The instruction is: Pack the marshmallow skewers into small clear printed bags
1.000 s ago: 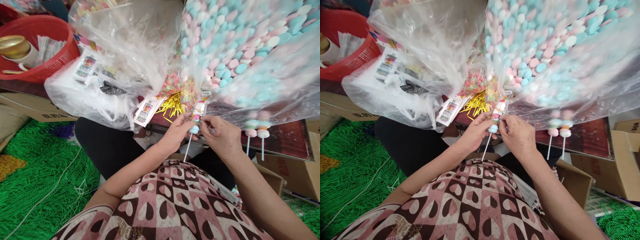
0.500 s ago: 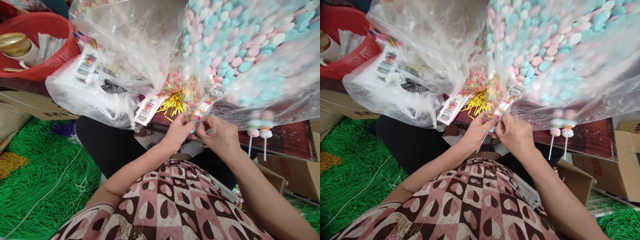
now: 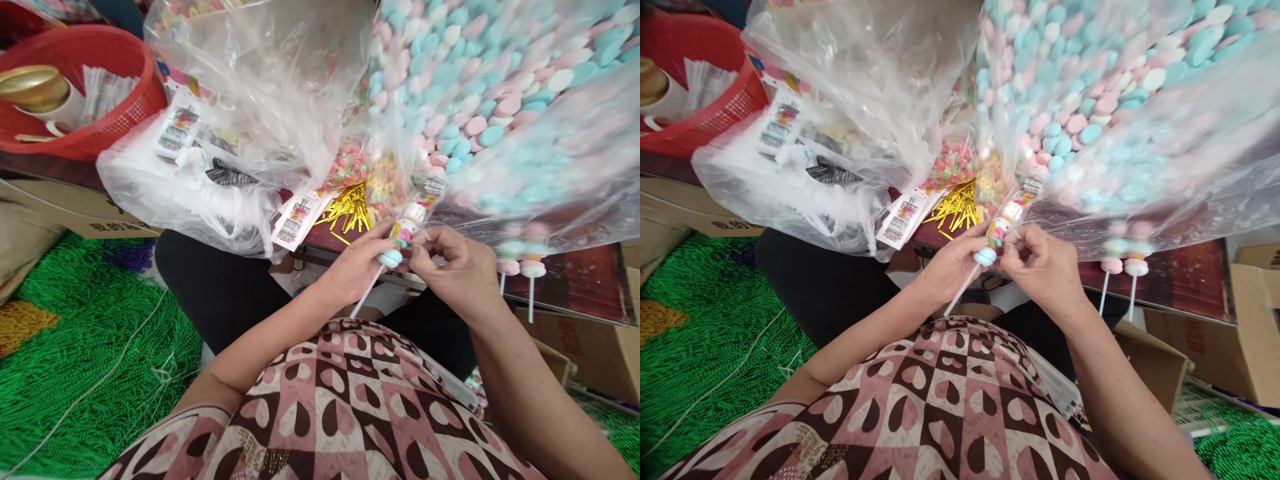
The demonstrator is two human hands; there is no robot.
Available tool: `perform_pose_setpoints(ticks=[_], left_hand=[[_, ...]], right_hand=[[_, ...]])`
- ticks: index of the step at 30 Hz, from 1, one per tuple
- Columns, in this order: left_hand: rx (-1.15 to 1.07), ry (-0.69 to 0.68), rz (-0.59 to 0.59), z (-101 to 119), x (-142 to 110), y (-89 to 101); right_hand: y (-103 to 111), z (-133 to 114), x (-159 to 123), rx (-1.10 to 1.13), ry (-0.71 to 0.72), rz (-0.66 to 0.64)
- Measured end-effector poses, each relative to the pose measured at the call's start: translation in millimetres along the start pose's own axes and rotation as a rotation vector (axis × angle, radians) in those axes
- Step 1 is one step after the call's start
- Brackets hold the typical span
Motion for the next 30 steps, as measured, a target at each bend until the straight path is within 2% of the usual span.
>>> perform_pose_setpoints(ticks=[2,7,13,17,20,23,26,30], left_hand=[[-0.047,0.033,-0.03,0,-1,-1.2],[-0.082,-0.024,0.067,1,2,6.2],[-0.101,-0.229,0.127,32,4,4.9],[-0.102,-0.291,0.146,43,3,5.2],[-0.062,-0.249,0.193,39,2,7.5],[-0.054,-0.195,0.165,30,1,6.4],[-0.024,-0.195,0.093,22,0,4.1],[0.073,-0.163,0.065,11,-2,5.9]], right_hand=[[3,-2,1,0.034,0.017,0.003],[-8,-11,-6,0.106,0.097,-0.113],[-10,6,-27,0.284,-0.146,-0.03],[-29,4,-48,0.297,-0.141,-0.077],[-36,5,-58,0.311,-0.172,0.023],[-36,7,-60,0.322,-0.192,0.073],[-40,12,-58,0.441,-0.308,0.014],[-53,17,-58,0.772,-0.509,-0.112]])
Point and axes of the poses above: each hand's wrist, its own x-axis towards the middle knuckle, its own y-axis out of the back of the hand, z = x × y, the point moved 6 cm from there along x, towards the middle knuckle, and after that the axes turned 4 degrees about -y, right-handed, at the moved point
